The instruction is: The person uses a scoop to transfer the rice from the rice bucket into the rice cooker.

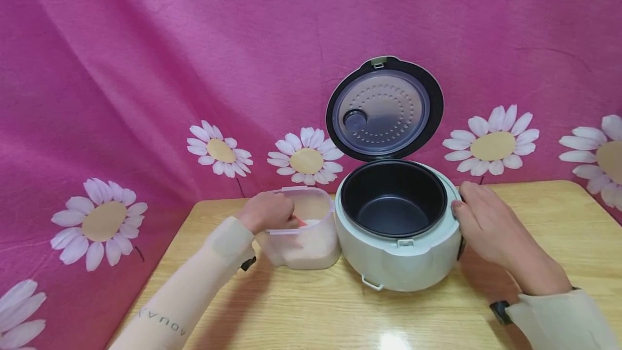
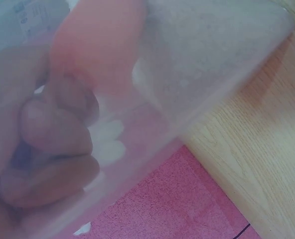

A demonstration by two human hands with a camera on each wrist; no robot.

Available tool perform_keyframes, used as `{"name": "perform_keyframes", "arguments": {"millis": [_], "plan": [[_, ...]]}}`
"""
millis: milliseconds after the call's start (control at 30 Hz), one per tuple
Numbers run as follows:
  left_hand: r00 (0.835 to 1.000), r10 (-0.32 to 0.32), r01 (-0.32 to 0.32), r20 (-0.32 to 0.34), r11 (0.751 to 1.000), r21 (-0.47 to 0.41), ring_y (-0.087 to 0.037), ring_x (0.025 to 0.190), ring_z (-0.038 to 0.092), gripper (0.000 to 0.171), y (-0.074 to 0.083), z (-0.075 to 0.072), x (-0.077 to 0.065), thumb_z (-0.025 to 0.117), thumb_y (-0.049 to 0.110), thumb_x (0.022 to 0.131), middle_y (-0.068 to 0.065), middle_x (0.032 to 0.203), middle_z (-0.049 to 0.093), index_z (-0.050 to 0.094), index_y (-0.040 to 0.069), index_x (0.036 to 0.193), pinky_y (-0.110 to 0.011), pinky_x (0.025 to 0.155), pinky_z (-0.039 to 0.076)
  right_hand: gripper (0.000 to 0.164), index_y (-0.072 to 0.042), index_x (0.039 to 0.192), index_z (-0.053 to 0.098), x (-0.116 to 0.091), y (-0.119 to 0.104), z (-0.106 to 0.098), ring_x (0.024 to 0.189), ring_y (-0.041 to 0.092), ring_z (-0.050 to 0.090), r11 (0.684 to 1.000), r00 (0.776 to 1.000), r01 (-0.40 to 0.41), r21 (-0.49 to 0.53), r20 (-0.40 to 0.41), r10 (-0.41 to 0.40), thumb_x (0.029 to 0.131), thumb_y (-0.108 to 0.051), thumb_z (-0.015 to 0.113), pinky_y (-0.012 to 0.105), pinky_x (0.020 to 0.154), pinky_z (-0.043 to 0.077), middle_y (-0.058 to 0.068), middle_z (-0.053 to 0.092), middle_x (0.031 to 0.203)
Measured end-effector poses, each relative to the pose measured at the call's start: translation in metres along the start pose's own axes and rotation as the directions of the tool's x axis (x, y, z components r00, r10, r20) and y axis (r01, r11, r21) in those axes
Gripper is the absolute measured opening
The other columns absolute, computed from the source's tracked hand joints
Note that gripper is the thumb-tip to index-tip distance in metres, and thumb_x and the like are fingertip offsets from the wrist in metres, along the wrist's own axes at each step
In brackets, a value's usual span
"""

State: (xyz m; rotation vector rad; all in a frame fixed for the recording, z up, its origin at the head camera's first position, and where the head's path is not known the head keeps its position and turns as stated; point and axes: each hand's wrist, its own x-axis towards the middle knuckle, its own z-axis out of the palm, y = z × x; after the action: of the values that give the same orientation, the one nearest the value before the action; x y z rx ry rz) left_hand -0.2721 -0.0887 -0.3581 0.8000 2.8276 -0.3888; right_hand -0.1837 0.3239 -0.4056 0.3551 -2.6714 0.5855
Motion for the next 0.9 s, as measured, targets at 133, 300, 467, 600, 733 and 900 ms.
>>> {"name": "perform_keyframes", "arguments": {"millis": [133,300,467,600,733,900], "plan": [[1.000,-0.008,0.008,0.008,1.000,-0.015,-0.012,0.058,0.045,0.040,0.0008,0.0002,0.0007,0.067,0.038,0.097,0.006,0.059,0.039,0.056,0.019,0.064,-0.030,0.058,0.041,0.007,-0.007,0.102,0.053,-0.0005,0.0006,-0.0001,0.084,0.020,0.048,1.000,1.000,0.012,0.003,-0.012,-0.012,0.096,-0.010,0.055,0.029,0.063,0.041,0.004,0.051,0.086],[1.000,-0.013,0.014,0.017,0.999,-0.043,-0.011,0.056,0.046,0.038,0.0015,0.0011,-0.0005,0.068,0.037,0.096,0.005,0.058,0.041,0.058,0.019,0.065,-0.028,0.058,0.042,0.009,-0.007,0.102,0.053,-0.0010,0.0003,0.0000,0.083,0.019,0.049,1.000,1.000,0.014,0.013,-0.008,-0.014,0.095,-0.010,0.057,0.028,0.062,0.042,0.005,0.054,0.087],[1.000,-0.016,0.016,0.007,1.000,-0.025,-0.012,0.057,0.045,0.037,0.0020,0.0005,-0.0005,0.068,0.037,0.096,0.005,0.058,0.040,0.059,0.018,0.065,-0.028,0.057,0.040,0.010,-0.007,0.103,0.053,-0.0021,0.0008,-0.0004,0.084,0.019,0.049,1.000,1.000,0.016,0.009,-0.016,-0.016,0.095,-0.010,0.057,0.028,0.062,0.042,0.005,0.054,0.088],[1.000,-0.015,0.015,0.014,1.000,-0.025,-0.012,0.058,0.046,0.036,0.0032,0.0017,-0.0001,0.067,0.037,0.097,0.005,0.059,0.041,0.060,0.018,0.067,-0.029,0.057,0.041,0.010,-0.008,0.102,0.052,-0.0033,0.0009,-0.0010,0.084,0.019,0.048,1.000,1.000,0.020,0.002,-0.020,-0.020,0.095,-0.010,0.058,0.028,0.063,0.042,0.004,0.053,0.087],[1.000,-0.019,0.019,0.014,1.000,-0.007,-0.013,0.059,0.048,0.034,0.0034,0.0007,-0.0011,0.067,0.038,0.097,0.004,0.060,0.043,0.063,0.017,0.070,-0.030,0.058,0.043,0.011,-0.007,0.104,0.052,-0.0028,0.0001,-0.0014,0.084,0.019,0.049,1.000,1.000,0.010,0.000,-0.007,-0.010,0.096,-0.011,0.058,0.026,0.062,0.042,0.005,0.053,0.088],[1.000,-0.004,0.004,0.000,1.000,-0.004,-0.013,0.060,0.048,0.035,0.0017,-0.0015,-0.0011,0.067,0.039,0.097,0.004,0.060,0.044,0.065,0.017,0.070,-0.031,0.060,0.045,0.010,-0.006,0.104,0.053,-0.0025,-0.0010,-0.0025,0.083,0.019,0.049,1.000,1.000,-0.003,-0.011,0.002,0.003,0.097,-0.012,0.055,0.027,0.062,0.042,0.005,0.053,0.087]]}}
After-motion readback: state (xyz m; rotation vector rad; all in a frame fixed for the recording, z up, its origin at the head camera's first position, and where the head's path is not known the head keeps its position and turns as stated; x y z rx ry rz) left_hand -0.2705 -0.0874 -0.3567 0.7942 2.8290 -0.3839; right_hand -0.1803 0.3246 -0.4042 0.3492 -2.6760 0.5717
